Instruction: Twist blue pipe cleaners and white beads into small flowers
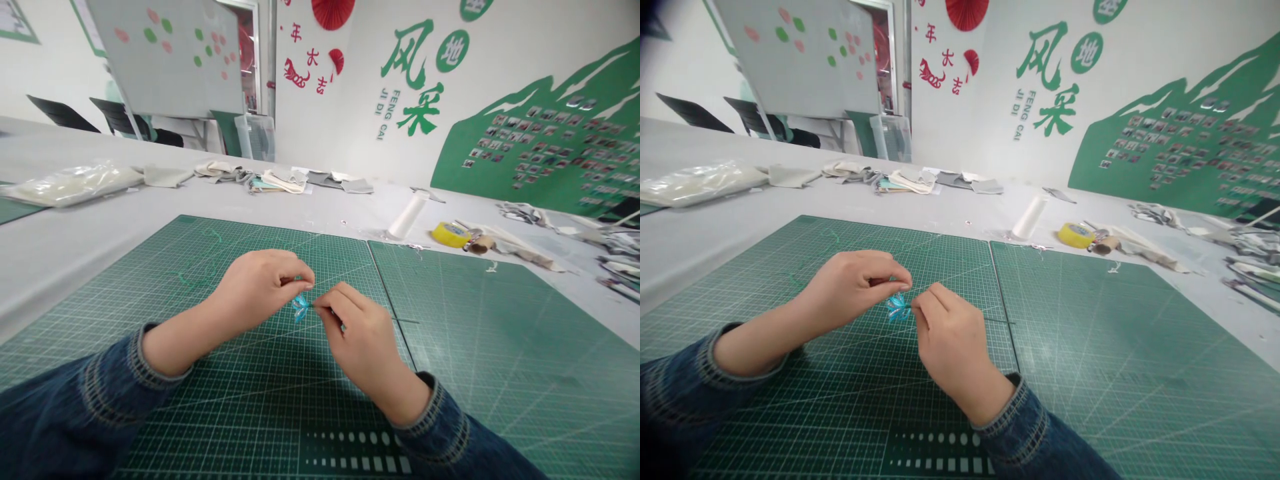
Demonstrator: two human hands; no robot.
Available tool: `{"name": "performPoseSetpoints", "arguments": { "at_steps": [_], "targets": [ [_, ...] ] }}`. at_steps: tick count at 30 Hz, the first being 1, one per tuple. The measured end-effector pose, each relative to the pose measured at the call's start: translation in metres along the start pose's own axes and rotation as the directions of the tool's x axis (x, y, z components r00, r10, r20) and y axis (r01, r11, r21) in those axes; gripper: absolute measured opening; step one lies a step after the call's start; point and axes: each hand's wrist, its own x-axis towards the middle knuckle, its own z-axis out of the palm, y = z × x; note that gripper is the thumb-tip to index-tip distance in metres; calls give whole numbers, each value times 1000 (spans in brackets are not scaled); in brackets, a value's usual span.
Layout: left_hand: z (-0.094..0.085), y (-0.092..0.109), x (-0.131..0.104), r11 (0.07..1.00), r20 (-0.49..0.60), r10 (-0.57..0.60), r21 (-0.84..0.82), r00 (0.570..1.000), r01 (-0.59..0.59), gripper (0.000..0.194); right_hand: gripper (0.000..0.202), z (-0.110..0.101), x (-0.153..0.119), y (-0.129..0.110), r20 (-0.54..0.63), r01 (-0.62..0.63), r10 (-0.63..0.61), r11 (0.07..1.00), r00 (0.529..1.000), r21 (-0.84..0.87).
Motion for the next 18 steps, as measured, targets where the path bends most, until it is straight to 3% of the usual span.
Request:
{"name": "performPoseSetpoints", "arguments": {
  "at_steps": [4, 6, 10, 12, 14, 16, 18],
  "targets": [
    [-2, -7, 6, 978, 110, -143, -136, 984, 157, 12, 21, 0, -1, 0, 13, 5, -6, 997, 1000, 77],
    [-3, -15, 8, 935, 223, -194, -251, 955, 249, 13, 20, -1, -1, -1, 21, -2, -1, 990, 1000, 142],
    [-1, -32, 10, 744, 458, -126, -543, 880, 389, 9, 16, -4, 0, -3, 21, -23, 17, 947, 1000, 321],
    [7, -34, 9, 640, 457, -100, -651, 884, 409, 7, 13, -5, 1, -3, -3, -94, 105, 905, 994, 415],
    [20, -30, 6, 577, 394, -147, -711, 907, 402, 7, 9, -4, 3, -1, -6, -231, 277, 813, 961, 534],
    [33, -22, 4, 554, 320, -236, -732, 918, 397, 7, 5, -2, 5, 3, 24, -348, 453, 648, 891, 677],
    [44, -12, 1, 557, 236, -291, -746, 927, 365, 11, 5, 1, 8, 8, 52, -373, 560, 477, 827, 795]
  ]
}}
